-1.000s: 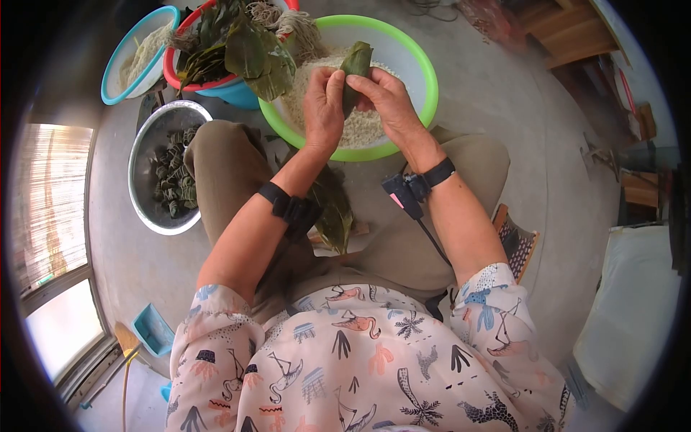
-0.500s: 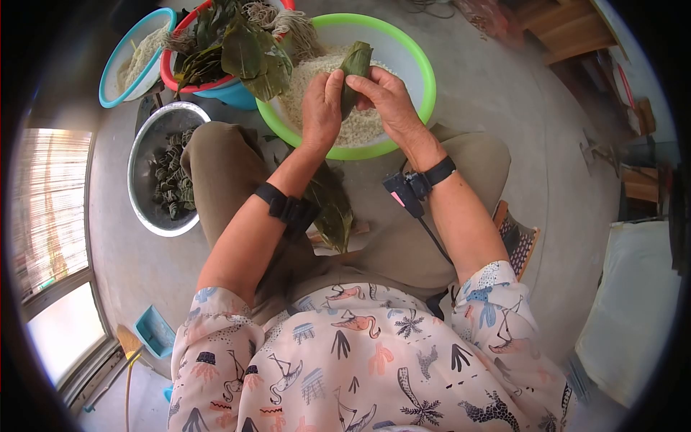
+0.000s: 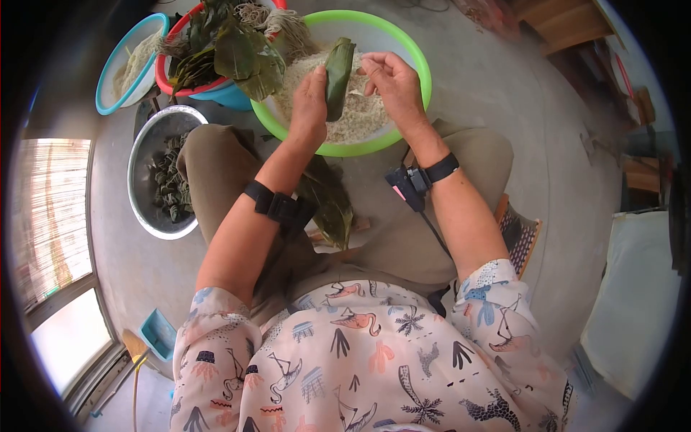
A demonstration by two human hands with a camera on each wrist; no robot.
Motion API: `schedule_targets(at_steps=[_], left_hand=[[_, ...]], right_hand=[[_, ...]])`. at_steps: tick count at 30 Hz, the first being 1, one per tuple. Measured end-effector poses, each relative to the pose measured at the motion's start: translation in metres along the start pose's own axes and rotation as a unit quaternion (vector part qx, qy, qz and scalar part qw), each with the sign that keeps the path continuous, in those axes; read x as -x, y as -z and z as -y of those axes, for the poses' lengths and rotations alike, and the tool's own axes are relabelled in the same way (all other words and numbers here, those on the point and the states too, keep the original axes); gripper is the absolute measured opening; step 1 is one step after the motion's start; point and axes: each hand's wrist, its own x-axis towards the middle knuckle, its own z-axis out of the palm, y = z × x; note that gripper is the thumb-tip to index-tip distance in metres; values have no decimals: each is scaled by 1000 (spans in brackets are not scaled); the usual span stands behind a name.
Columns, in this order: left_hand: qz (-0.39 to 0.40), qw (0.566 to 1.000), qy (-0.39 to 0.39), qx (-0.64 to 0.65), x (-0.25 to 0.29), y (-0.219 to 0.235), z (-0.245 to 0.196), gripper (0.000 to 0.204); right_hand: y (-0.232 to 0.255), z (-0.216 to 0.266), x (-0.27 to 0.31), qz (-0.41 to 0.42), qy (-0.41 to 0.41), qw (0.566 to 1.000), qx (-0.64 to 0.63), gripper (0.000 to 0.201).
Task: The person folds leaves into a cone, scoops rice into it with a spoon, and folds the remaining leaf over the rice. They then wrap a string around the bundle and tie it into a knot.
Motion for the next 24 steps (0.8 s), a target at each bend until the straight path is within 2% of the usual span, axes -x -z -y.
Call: schedule_targets(at_steps=[1, 2, 3, 4, 5, 7, 10, 17, 20, 24], left_hand=[[-1, 997, 59, 40, 1, 0, -3, 34], [-2, 990, 118, 79, 1, -1, -6, 34], [0, 990, 119, 79, 2, -1, -7, 34], [14, 986, 142, 83, 2, 1, -9, 35], [27, 982, 165, 86, 3, 2, -11, 36], [33, 979, 184, 84, 5, 2, -14, 37], [48, 974, 205, 82, 6, 1, -16, 38], [69, 973, 205, 78, 11, -1, -22, 38], [40, 974, 207, 78, 10, -5, -27, 38], [51, 979, 180, 83, 7, -3, -25, 39]], right_hand=[[2, 0, -1, -67, 102, 985, 119, 16], [5, -1, -2, -69, 101, 985, 119, 16], [7, 6, -3, -85, 216, 948, 218, 20], [7, 9, -4, -98, 326, 887, 311, 27], [8, 6, -6, -99, 324, 888, 311, 27], [8, -2, -14, -59, 425, 819, 380, 34], [9, -10, -17, -57, 431, 797, 418, 33], [14, -11, -21, -45, 431, 802, 411, 26], [12, -13, -19, -46, 411, 820, 395, 22], [5, -12, -11, -54, 358, 858, 364, 15]])
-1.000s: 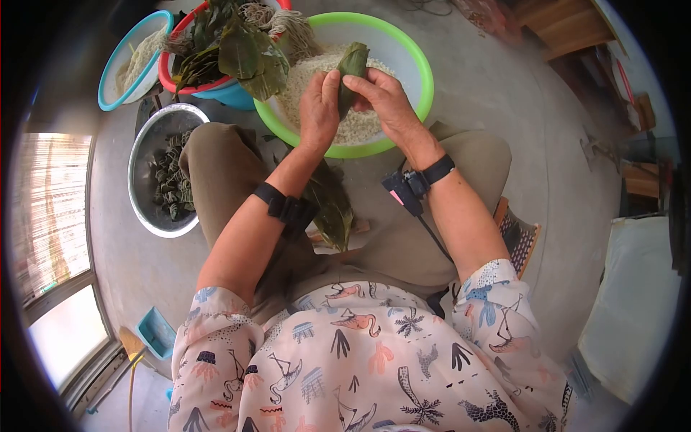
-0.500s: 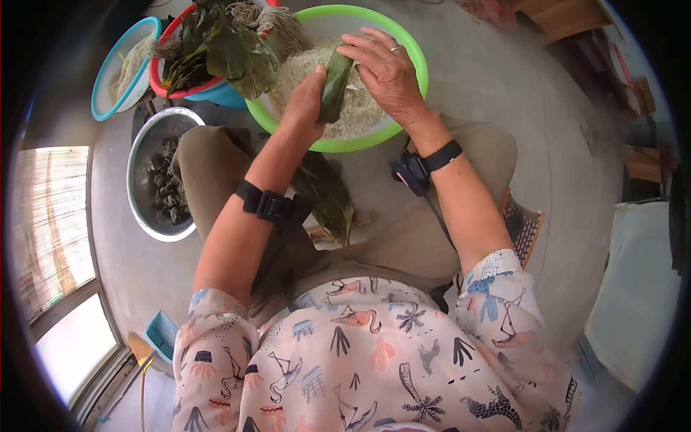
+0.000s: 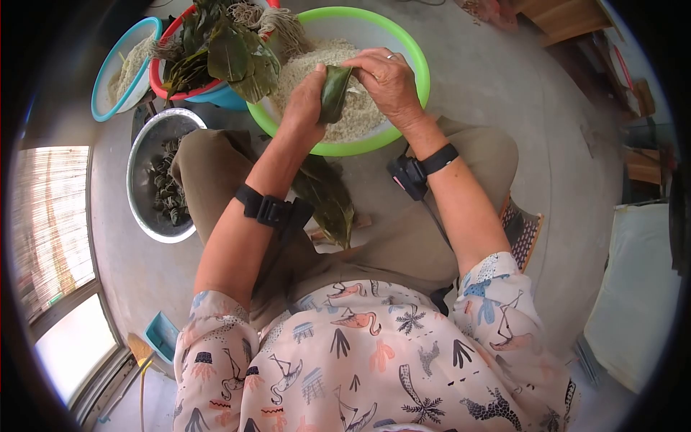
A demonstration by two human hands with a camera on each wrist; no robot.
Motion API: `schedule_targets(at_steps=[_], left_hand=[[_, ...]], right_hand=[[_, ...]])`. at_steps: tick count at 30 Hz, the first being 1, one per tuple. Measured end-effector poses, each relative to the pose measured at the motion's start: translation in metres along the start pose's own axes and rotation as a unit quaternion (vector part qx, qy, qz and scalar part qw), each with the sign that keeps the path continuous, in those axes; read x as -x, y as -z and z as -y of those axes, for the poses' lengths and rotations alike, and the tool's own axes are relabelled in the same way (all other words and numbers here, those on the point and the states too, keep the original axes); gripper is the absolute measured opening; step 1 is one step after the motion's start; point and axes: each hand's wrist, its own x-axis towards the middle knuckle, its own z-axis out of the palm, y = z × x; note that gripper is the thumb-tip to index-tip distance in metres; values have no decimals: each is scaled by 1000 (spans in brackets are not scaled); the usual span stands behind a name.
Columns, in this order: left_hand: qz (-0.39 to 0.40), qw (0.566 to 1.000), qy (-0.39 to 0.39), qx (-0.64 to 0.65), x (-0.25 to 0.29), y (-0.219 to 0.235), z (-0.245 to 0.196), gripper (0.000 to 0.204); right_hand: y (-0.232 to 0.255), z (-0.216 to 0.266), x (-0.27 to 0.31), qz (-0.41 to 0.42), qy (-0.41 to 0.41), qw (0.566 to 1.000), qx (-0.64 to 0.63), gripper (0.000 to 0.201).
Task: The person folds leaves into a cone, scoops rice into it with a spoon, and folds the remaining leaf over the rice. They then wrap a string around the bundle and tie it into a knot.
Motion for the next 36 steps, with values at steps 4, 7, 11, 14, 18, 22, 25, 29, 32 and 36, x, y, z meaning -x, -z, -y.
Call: schedule_targets(at_steps=[4, 7, 11, 14, 18, 22, 25, 29, 32, 36], left_hand=[[-13, 1000, -23, -3, -1, 0, -2, 40], [-22, 999, -42, 5, -5, 2, 1, 40], [-35, 997, -63, 9, -9, 6, 7, 39], [-53, 995, -86, -7, -14, 9, 13, 38], [-81, 992, -92, -1, -13, 5, 17, 39], [-97, 990, -102, 4, -19, 8, 23, 40], [-104, 989, -103, 6, -21, 11, 24, 41], [-102, 990, -91, 17, -20, 11, 20, 41], [-112, 989, -92, 10, -19, 10, 18, 41], [-125, 987, -103, 8, -22, 10, 21, 40]], right_hand=[[-5, 8, 5, 24, -105, 987, -118, 9], [-8, 16, 9, 46, -139, 979, -145, 11], [-12, 24, 12, 65, -233, 950, -196, 13], [-12, 27, 12, 65, -224, 957, -170, 13], [-16, 26, 14, 79, -235, 947, -204, 12], [-19, 20, 17, 80, -199, 952, -217, 13], [-24, 17, 19, 73, -174, 955, -229, 15], [-24, 16, 19, 86, -165, 954, -234, 17], [-24, 18, 18, 87, -145, 960, -224, 15], [-26, 22, 17, 82, -171, 959, -212, 16]])
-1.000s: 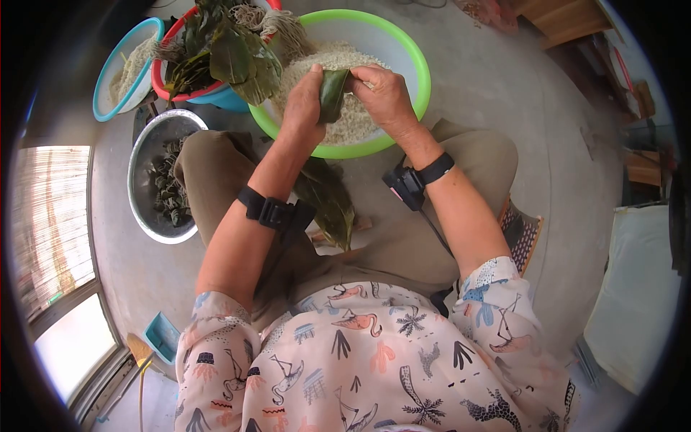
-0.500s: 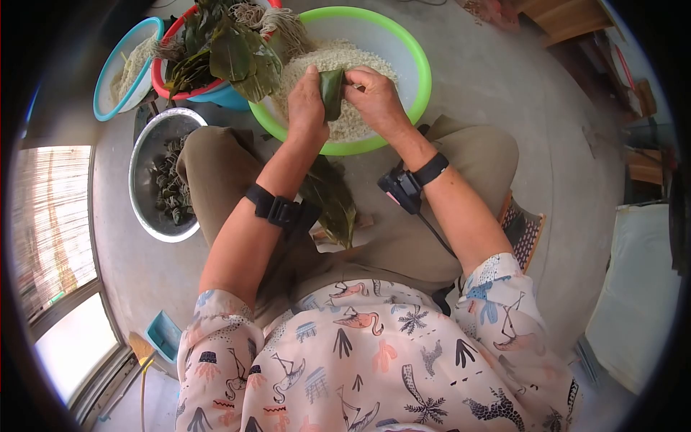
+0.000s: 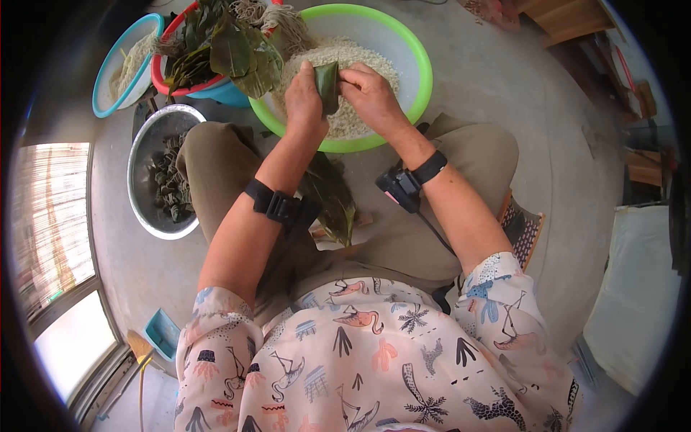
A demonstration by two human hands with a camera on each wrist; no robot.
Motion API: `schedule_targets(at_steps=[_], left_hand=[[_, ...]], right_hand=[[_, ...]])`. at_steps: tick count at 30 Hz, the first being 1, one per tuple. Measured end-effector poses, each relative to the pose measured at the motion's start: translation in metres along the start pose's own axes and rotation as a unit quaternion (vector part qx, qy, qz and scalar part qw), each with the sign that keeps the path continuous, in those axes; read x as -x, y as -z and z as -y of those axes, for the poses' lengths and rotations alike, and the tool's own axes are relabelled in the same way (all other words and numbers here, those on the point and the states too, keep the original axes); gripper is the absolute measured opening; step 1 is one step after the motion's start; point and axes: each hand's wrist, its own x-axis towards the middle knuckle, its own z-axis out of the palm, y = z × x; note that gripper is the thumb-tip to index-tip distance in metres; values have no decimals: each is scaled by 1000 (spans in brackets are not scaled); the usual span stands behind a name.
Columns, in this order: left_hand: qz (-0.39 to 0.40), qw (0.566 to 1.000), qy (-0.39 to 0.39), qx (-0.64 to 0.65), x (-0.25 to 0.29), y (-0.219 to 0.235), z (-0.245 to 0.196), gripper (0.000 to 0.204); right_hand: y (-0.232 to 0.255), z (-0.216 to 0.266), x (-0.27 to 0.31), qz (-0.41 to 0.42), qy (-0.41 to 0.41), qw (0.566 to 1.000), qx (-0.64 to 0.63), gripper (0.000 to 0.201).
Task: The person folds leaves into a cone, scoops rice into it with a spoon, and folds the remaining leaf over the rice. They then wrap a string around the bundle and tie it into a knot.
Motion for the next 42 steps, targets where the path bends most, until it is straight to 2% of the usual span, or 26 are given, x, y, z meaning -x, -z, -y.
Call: schedule_targets(at_steps=[5, 8, 11, 13, 15, 17, 18, 20, 21, 23, 26, 28, 31, 36, 39, 42], left_hand=[[6, 1000, -15, 6, -1, 1, -1, 38], [-7, 1000, -24, 9, 1, 0, -4, 36], [-18, 999, -30, 10, 6, -3, -13, 35], [-21, 999, -41, 0, 4, -2, -11, 35], [-26, 998, -54, -11, 4, -5, -12, 35], [-83, 995, -47, -23, 9, -11, -17, 39], [-83, 995, -49, -23, 8, -10, -17, 39], [-67, 996, -27, -49, 5, -6, -13, 39], [-49, 997, -52, -40, 1, -3, -9, 39], [-33, 998, -43, -36, -5, 4, 0, 40], [-31, 999, -35, -21, -5, 1, 2, 42], [-44, 998, -39, -9, -5, -2, 3, 47], [-46, 997, -47, -29, -5, 1, 2, 47], [3, 1000, -10, -6, 4, 0, -4, 45], [-25, 999, -35, -12, 5, -3, -4, 48], [-18, 999, -28, 9, -3, 4, 7, 49]], right_hand=[[-1, 2, -1, 6, -24, 1000, -6, 17], [-2, -3, -3, 13, 21, 999, -21, 17], [1, 6, -4, 46, -15, 997, -56, 19], [2, 12, -4, 81, -76, 989, -101, 22], [1, 20, -2, 79, -82, 985, -126, 24], [-1, 21, -3, 77, -88, 981, -153, 25], [-2, 19, -3, 77, -100, 979, -160, 25], [-4, 15, -2, 79, -112, 977, -166, 25], [-4, 14, -2, 80, -115, 975, -175, 25], [-4, 13, -1, 81, -118, 972, -184, 26], [-5, 10, -1, 85, -115, 976, -163, 38], [-8, 11, 1, 44, -141, 962, -231, 53], [-7, 10, 0, 43, -143, 969, -196, 63], [-8, 9, 1, 37, -147, 969, -197, 60], [-10, 6, 3, 30, -144, 971, -189, 59], [-13, 7, 6, 23, -149, 970, -188, 56]])
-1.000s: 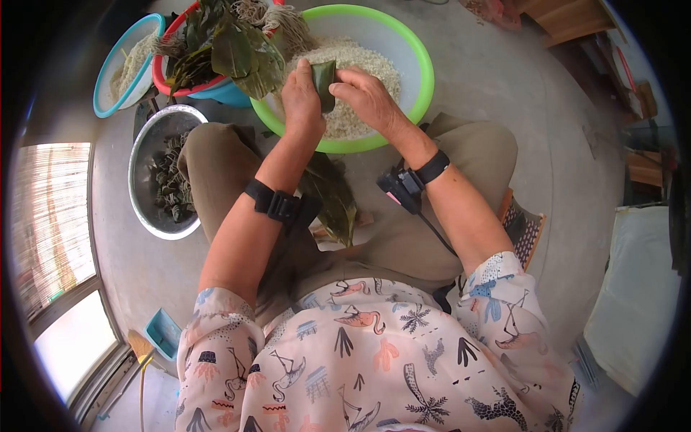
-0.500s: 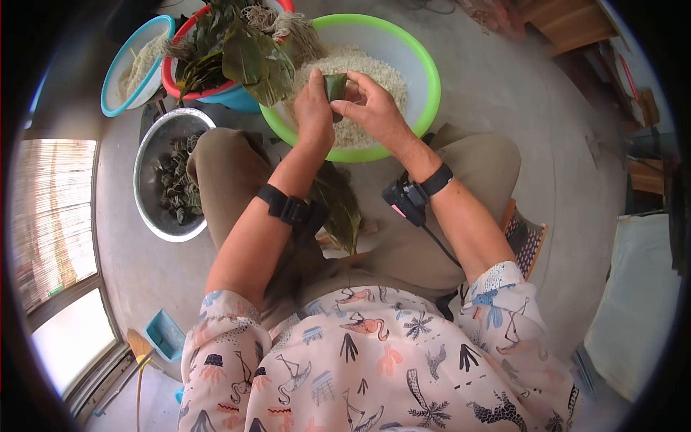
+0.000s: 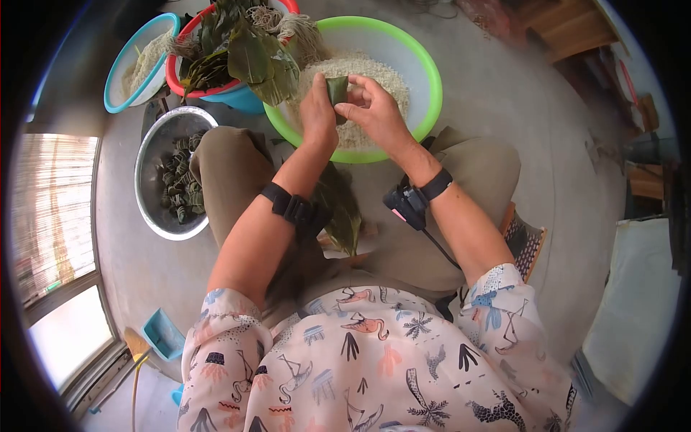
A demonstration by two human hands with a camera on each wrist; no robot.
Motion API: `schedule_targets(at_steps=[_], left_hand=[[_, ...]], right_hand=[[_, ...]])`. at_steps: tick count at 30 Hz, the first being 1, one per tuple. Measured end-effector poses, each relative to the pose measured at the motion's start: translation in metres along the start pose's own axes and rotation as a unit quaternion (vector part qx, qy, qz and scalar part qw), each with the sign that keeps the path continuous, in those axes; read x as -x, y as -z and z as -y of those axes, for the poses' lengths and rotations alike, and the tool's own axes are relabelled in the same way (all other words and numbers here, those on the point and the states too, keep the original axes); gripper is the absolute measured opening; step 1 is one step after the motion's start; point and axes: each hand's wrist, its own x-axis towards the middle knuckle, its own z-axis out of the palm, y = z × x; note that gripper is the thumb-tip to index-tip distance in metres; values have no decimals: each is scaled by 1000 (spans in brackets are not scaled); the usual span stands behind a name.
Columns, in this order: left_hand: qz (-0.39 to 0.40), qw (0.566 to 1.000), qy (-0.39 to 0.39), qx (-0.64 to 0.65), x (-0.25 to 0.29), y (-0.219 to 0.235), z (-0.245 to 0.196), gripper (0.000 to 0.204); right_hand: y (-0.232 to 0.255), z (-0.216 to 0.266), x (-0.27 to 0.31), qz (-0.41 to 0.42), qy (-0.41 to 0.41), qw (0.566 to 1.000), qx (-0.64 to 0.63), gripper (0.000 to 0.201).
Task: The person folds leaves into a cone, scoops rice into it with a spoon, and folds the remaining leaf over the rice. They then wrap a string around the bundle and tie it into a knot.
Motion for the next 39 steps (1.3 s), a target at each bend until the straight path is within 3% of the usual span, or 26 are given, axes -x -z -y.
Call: schedule_targets(at_steps=[5, 7, 14, 20, 24, 26, 30, 32, 39], left_hand=[[-4, 999, 33, 10, -11, 9, 11, 50], [-42, 996, 81, 9, -10, 7, 5, 51], [-58, 994, 87, 28, 3, 2, -17, 50], [-15, 992, 128, 11, 21, -3, -31, 47], [22, 992, 123, 20, 28, -3, -41, 46], [27, 993, 117, 19, 33, -2, -48, 46], [63, 990, 124, 16, 36, 0, -57, 49], [70, 988, 135, 6, 38, 0, -65, 49], [77, 986, 148, 20, 37, 7, -78, 50]], right_hand=[[-2, 3, 3, -25, -3, 999, 46, 50], [-1, 6, 5, -31, 1, 996, 81, 46], [11, 25, 8, -9, 23, 981, 194, 38], [38, 13, -56, -15, 42, 977, 210, 30], [30, -11, -116, -4, 44, 975, 219, 22], [21, -21, -142, 6, -7, 979, 202, 15], [8, -59, -184, -8, -26, 977, 213, 14], [4, -74, -199, -21, -55, 962, 266, 17], [-11, -88, -226, 7, -141, 933, 330, 23]])
